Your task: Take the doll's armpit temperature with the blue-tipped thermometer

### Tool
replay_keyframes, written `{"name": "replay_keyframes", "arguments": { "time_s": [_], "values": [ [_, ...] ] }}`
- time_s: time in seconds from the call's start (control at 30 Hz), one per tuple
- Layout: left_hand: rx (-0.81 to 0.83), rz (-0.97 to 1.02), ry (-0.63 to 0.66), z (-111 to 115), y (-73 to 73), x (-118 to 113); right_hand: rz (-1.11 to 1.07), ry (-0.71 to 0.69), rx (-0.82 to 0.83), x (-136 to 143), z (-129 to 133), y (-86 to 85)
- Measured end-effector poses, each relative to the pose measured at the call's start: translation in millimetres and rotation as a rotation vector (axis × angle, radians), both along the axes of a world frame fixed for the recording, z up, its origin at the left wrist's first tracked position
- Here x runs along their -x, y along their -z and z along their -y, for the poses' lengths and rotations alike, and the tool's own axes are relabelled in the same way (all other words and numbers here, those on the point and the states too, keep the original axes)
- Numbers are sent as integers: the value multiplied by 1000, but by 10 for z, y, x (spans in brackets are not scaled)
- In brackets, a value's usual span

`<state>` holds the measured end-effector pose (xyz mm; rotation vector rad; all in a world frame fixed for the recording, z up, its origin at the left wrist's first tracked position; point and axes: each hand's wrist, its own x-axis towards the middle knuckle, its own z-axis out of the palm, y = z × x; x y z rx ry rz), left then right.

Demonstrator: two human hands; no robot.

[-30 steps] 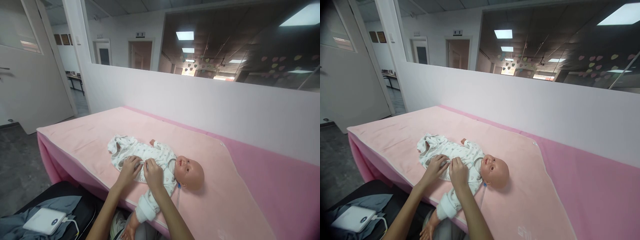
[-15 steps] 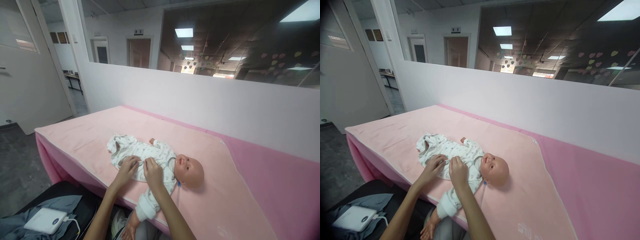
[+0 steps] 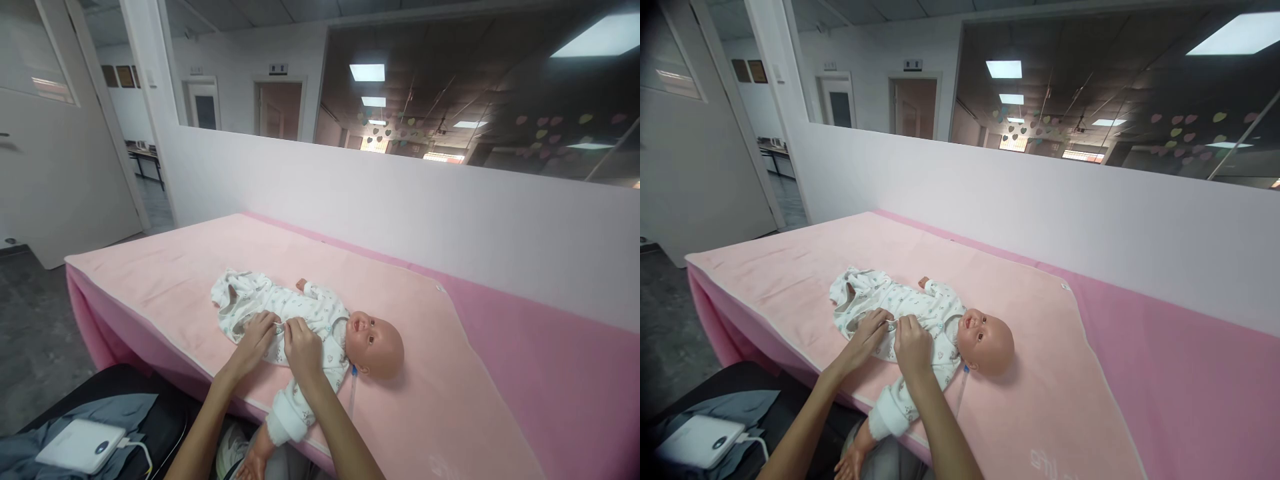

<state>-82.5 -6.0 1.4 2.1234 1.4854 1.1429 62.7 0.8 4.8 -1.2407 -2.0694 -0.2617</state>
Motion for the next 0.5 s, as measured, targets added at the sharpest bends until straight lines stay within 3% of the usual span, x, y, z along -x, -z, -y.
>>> {"name": "replay_keyframes", "arguments": {
  "time_s": [0.2,0.5],
  "values": [
    [-159,247,-234,22,78,-71,-11,22,-8,2,3,-1],
    [-275,-121,-312,70,55,-131,-92,46,55,-15,-8,-50]
  ]
}}
